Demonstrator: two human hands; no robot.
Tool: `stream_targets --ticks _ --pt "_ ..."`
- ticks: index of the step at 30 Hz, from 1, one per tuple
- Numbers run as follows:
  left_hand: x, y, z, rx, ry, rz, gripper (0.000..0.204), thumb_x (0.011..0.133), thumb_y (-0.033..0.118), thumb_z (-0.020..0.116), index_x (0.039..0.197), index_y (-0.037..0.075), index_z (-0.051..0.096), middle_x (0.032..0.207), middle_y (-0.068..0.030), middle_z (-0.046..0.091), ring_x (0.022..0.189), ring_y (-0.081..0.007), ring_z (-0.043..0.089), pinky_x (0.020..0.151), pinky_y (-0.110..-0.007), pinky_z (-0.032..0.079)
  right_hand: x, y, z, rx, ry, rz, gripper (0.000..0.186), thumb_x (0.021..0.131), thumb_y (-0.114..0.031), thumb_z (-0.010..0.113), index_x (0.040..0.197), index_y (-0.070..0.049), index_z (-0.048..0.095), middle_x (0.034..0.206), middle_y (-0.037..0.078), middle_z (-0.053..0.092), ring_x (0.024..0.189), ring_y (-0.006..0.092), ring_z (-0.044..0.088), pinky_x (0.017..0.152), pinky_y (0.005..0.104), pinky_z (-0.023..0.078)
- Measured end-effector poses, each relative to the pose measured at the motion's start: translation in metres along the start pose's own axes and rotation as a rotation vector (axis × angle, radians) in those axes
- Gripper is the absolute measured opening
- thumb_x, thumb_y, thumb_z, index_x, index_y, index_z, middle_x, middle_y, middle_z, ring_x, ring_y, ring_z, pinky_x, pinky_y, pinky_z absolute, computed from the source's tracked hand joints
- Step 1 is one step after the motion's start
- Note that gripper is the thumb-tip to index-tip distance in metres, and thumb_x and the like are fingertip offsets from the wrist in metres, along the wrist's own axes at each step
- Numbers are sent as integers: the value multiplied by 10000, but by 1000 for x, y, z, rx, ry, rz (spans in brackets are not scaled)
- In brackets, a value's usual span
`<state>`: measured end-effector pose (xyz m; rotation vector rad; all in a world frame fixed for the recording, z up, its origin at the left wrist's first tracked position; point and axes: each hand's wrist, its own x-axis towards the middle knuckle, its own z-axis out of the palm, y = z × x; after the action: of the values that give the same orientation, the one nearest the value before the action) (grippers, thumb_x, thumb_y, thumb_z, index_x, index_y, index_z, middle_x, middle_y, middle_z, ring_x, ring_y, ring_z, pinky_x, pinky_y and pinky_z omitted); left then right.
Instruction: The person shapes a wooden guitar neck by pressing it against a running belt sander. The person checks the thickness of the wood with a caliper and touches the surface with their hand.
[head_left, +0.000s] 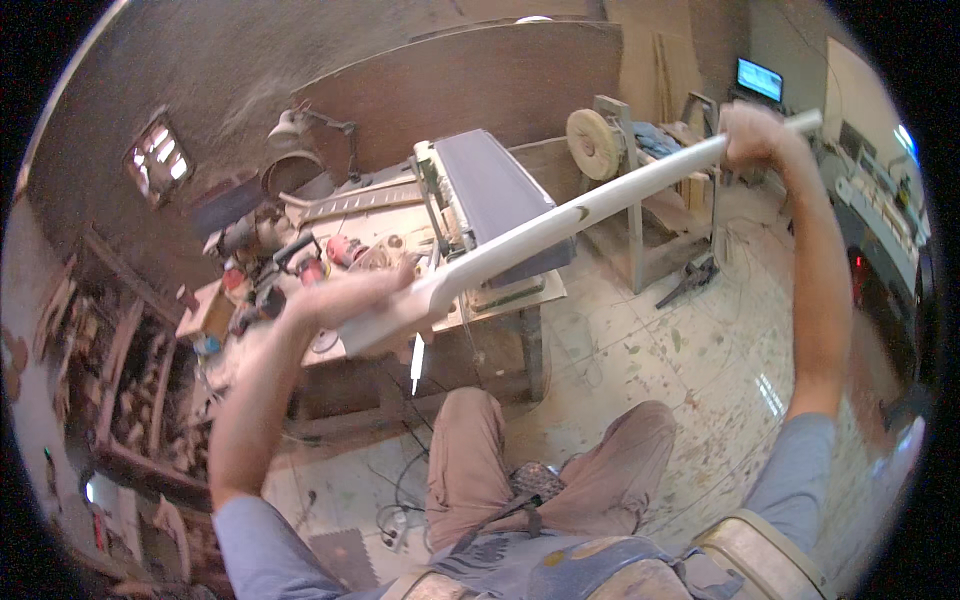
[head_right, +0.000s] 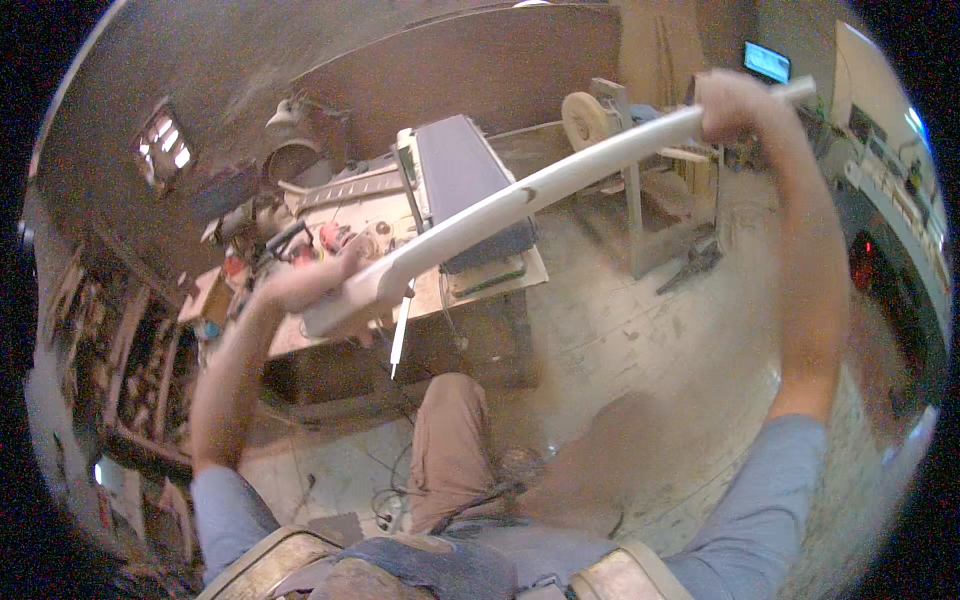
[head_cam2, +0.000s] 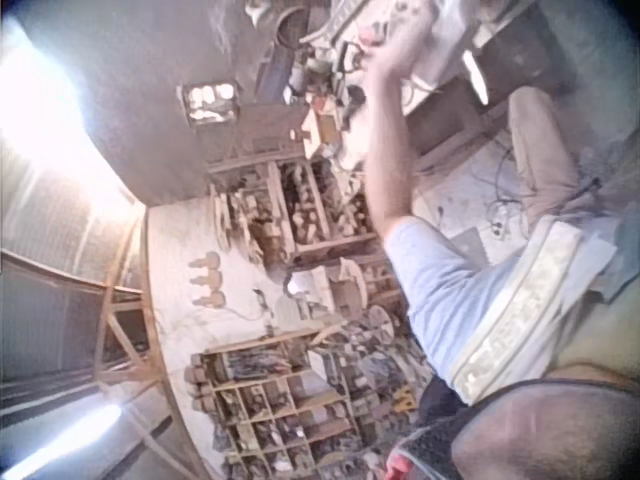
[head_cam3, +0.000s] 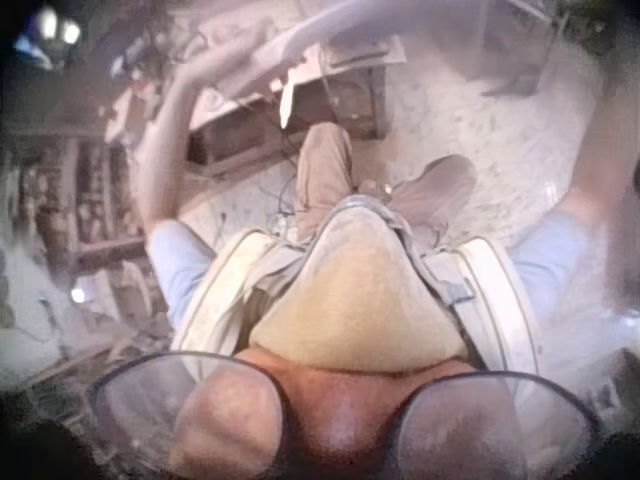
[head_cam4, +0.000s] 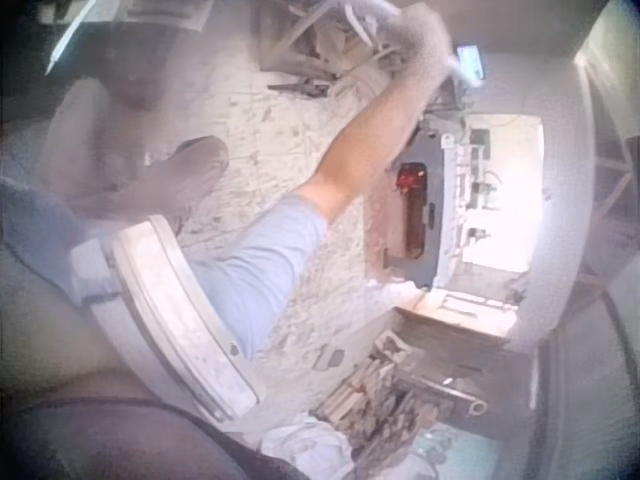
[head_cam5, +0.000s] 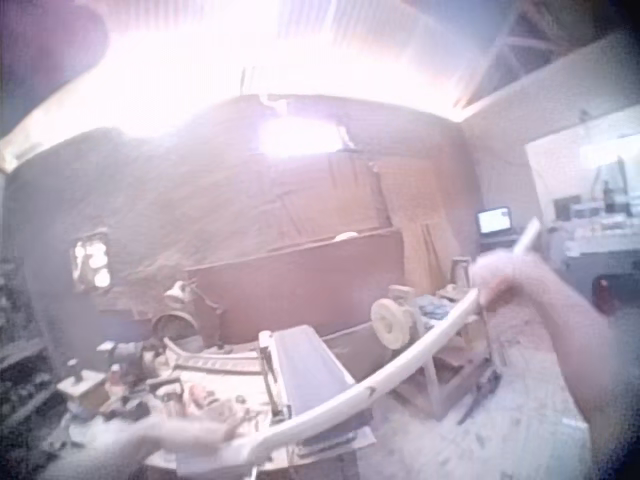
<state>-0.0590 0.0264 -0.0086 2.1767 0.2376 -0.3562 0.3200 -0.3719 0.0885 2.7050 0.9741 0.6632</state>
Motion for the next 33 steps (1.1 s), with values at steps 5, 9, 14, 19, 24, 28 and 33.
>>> stream_targets --ticks 5,9,14,19,24,28,33 --pt "-16 -12 101 -295 0 202 752 718 265 836 1377 3 585 1047 -34 678 960 -119 636 868 -285 517 -32 -27 -86 -95 407 64 225 777 -34 730 994 8 692 987 207 725 962 307 712 840 390 572" --pt "11 -11 158 -685 -38 335 866 605 155 812 1395 -59 529 964 -65 680 851 -169 686 727 -328 571 -88 -60 -95 404 855 141 275 882 -263 732 945 4 711 903 148 742 849 241 722 766 371 574" --pt "52 -7 181 -855 -103 705 789 707 313 844 1348 -68 586 953 -50 701 848 -146 681 807 -318 567 -158 -184 -11 1363 98 -411 479 921 -198 748 1330 4 602 1230 113 653 1071 193 665 933 368 558" --pt "52 27 179 -345 162 621 599 820 304 798 1287 -37 641 1020 -131 745 909 -201 709 825 -340 563 -185 -243 22 1862 -139 -363 518 851 -209 821 1277 4 616 1137 82 704 1052 161 647 919 328 517" --pt "19 19 84 -226 482 752 677 940 466 688 1364 -48 567 1245 -220 676 1030 -290 706 919 -411 556 -170 -224 16 1522 221 -293 505 866 -253 799 1252 -9 582 1037 57 684 965 131 642 855 308 522" --pt "3 83 39 -474 769 978 860 980 576 585 1475 -94 374 1433 -278 513 1253 -342 600 1015 -451 532 -154 -204 3 1322 188 -264 316 868 -175 736 1137 -72 604 889 128 660 855 228 680 791 375 533" --pt "10 67 24 -953 910 908 444 1060 387 531 1280 2 514 1272 -240 641 1239 -377 615 1037 -480 540 -117 -181 -6 770 456 -464 388 791 -168 779 1150 -119 640 981 131 685 979 346 675 833 463 541"
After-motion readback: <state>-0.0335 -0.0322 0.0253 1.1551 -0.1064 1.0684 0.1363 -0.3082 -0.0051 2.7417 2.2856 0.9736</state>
